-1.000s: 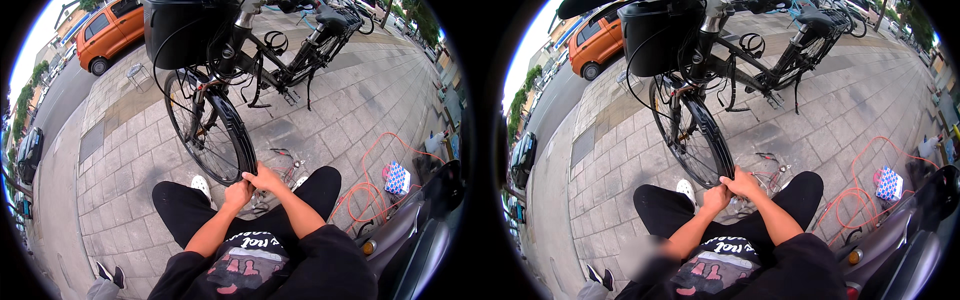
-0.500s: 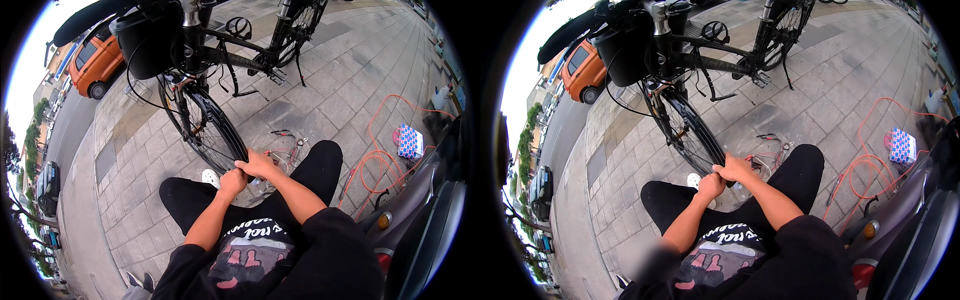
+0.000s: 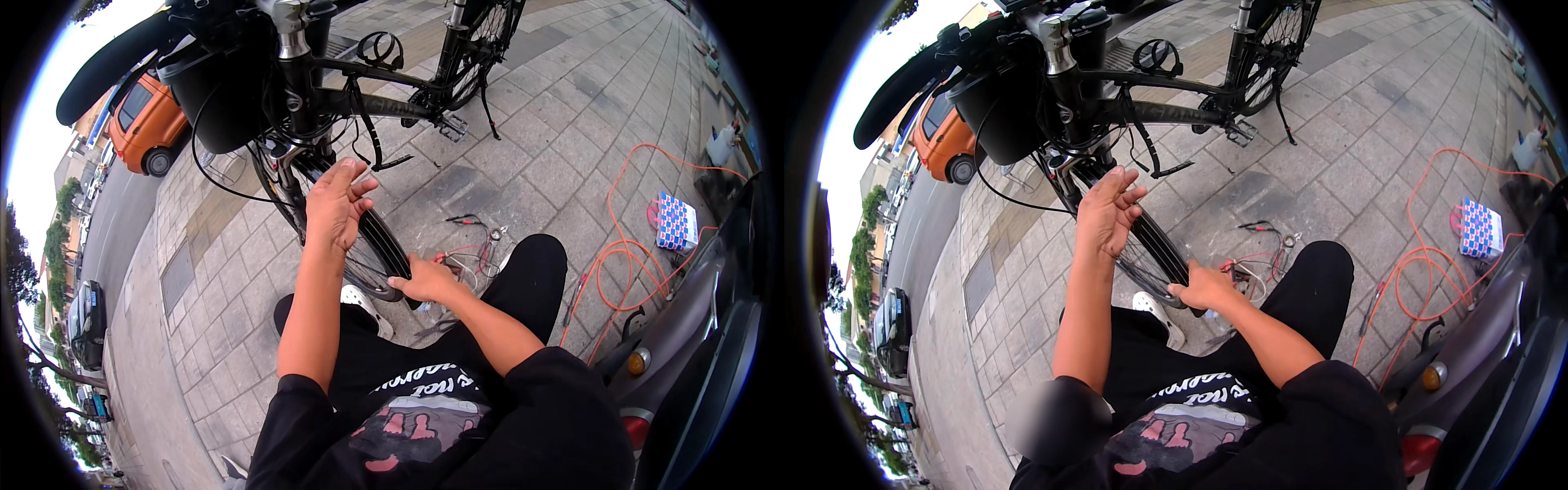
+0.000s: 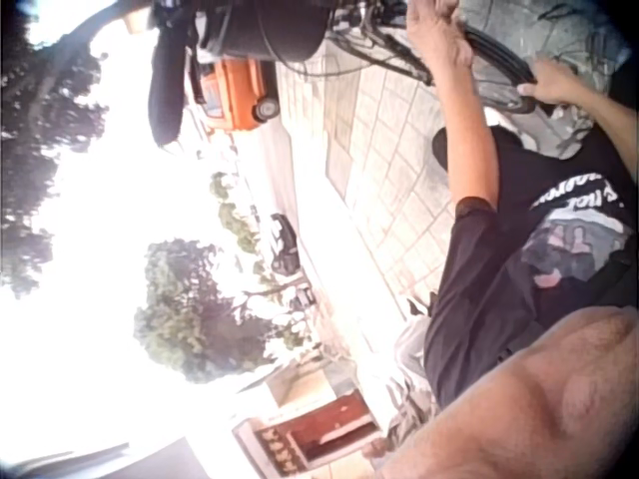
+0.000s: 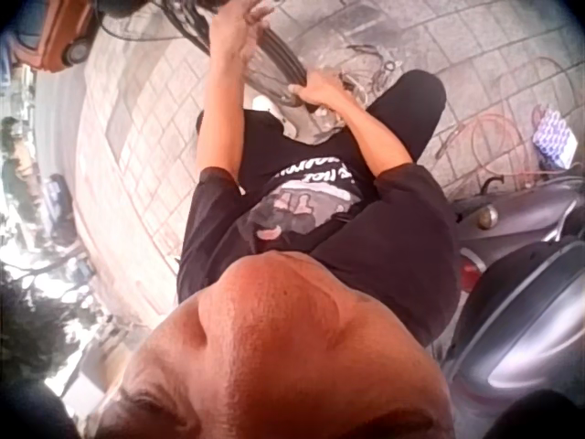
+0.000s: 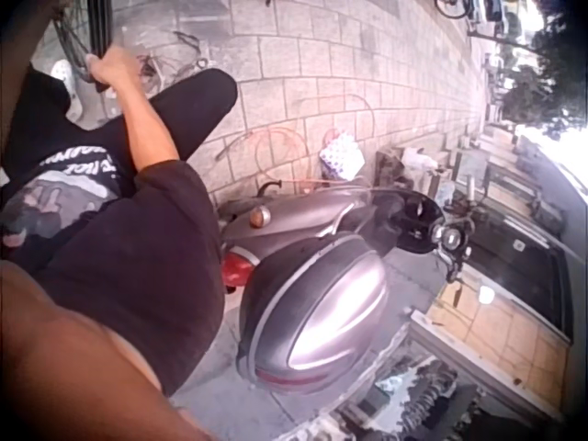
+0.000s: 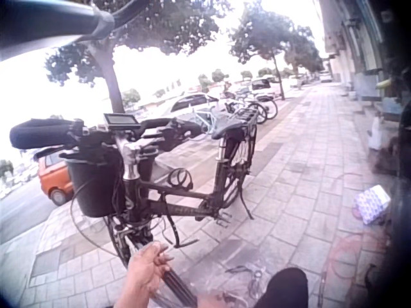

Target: The person sits on the sidewalk and uses a multimeter to test the electrical connections on a bicycle's handlebar. They connect the multimeter probes to various wires and components, then adjust the handlebar and basket.

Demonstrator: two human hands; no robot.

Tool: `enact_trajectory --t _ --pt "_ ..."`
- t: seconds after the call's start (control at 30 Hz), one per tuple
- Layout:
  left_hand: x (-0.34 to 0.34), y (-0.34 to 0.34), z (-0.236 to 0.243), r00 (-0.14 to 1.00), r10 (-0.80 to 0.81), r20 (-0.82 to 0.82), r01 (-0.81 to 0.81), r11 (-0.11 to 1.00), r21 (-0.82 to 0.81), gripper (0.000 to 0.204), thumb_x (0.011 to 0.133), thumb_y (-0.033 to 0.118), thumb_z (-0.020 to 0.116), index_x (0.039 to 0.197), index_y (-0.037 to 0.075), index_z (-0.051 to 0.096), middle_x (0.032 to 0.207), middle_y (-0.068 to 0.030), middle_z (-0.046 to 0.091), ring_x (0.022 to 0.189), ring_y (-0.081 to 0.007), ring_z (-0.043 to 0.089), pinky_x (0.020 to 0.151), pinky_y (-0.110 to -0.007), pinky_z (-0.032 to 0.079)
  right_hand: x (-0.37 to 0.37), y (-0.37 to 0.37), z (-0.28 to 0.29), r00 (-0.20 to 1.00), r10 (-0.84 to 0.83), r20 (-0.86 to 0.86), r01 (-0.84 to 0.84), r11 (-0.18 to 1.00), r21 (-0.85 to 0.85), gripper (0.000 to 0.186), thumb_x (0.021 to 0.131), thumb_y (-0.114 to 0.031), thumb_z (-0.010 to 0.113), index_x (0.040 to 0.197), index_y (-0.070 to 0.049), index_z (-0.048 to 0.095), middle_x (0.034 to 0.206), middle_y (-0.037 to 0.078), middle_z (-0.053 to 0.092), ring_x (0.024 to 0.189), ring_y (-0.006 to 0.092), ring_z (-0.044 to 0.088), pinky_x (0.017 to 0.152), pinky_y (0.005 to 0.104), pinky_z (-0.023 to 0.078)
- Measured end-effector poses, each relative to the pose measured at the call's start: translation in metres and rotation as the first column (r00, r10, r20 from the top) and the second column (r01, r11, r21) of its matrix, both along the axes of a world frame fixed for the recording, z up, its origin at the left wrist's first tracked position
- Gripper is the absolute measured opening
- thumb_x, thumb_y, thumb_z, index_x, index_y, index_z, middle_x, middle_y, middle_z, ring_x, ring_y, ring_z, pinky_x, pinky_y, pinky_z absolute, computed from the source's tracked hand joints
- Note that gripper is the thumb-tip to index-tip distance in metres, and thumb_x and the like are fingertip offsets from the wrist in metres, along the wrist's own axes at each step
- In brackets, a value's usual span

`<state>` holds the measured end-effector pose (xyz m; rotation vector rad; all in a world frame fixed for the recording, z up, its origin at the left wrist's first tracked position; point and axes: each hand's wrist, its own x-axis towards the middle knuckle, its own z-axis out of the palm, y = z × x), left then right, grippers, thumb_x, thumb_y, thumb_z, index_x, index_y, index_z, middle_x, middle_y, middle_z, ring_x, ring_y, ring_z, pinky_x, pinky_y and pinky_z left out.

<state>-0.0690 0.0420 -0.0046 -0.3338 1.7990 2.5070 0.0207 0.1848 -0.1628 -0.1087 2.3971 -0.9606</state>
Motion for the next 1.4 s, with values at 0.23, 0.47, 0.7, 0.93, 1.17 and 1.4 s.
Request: enact_trajectory --t 0.23,0.47,0.7,0.93,1.17,1.4 --pt "-0.071 0.001 -0.006 0.985 0.162 0.062 -0.173 0.947 0.269 0.019 0.097 0.023 0.076 0.107 0.010 0.066 0.094 -0.0039 0.071 0.077 -0.0166 0.069 0.054 -0.026 0.046 -0.006 0.003 -0.004 1.000 0.018 0.000 -0.018 0.999 -0.042 0.088 0.090 -0.062 0.067 0.149 0.000 0.046 0.127 0.026 0.070 0.122 0.0422 0.065 0.104 0.0498 0.050" --pt "-0.074 -0.002 -0.011 0.997 0.070 -0.009 -0.062 0.934 0.351 0.012 0.098 0.014 0.071 0.107 0.008 0.067 0.101 -0.0064 0.073 0.081 -0.0145 0.068 0.054 -0.023 0.044 -0.010 0.007 -0.006 0.999 0.051 0.011 -0.050 0.996 -0.071 0.088 0.089 -0.062 0.067 0.149 -0.002 0.047 0.127 0.026 0.069 0.121 0.0420 0.066 0.103 0.0503 0.050" --pt "-0.080 -0.002 0.003 0.998 -0.059 0.026 0.045 0.924 0.381 0.021 0.094 -0.001 0.060 0.113 0.005 0.068 0.107 -0.0080 0.073 0.077 -0.0127 0.064 0.050 -0.021 0.041 -0.009 0.005 -0.008 0.999 0.052 0.001 -0.052 0.997 -0.060 0.089 0.088 -0.063 0.067 0.149 -0.002 0.047 0.126 0.026 0.070 0.120 0.0422 0.066 0.102 0.0504 0.050" --pt "-0.082 0.000 -0.007 0.999 0.033 -0.019 -0.022 0.911 0.411 0.027 0.094 0.000 0.060 0.117 0.010 0.068 0.109 -0.0025 0.073 0.072 -0.0108 0.055 0.049 -0.022 0.035 -0.010 0.006 -0.013 0.998 0.064 0.015 -0.062 0.993 -0.103 0.094 0.088 -0.065 0.066 0.152 0.000 0.044 0.127 0.028 0.069 0.120 0.0433 0.066 0.102 0.0498 0.050" --pt "-0.081 0.006 -0.008 0.998 0.055 -0.042 -0.029 0.885 0.465 0.028 0.094 0.001 0.061 0.119 0.011 0.068 0.109 0.0010 0.070 0.071 -0.0098 0.052 0.049 -0.022 0.032 -0.010 0.005 -0.014 0.998 0.066 0.020 -0.064 0.993 -0.097 0.096 0.088 -0.066 0.067 0.152 0.000 0.043 0.128 0.028 0.069 0.121 0.0433 0.066 0.103 0.0497 0.050" --pt "-0.077 0.006 -0.008 0.997 0.007 -0.082 0.035 0.867 0.497 0.026 0.093 0.005 0.063 0.119 0.008 0.067 0.104 -0.0019 0.069 0.069 -0.0095 0.052 0.048 -0.022 0.033 -0.010 0.006 -0.017 0.998 0.067 0.021 -0.064 0.993 -0.098 0.097 0.086 -0.069 0.066 0.153 -0.001 0.044 0.128 0.027 0.069 0.121 0.0430 0.066 0.103 0.0496 0.050"
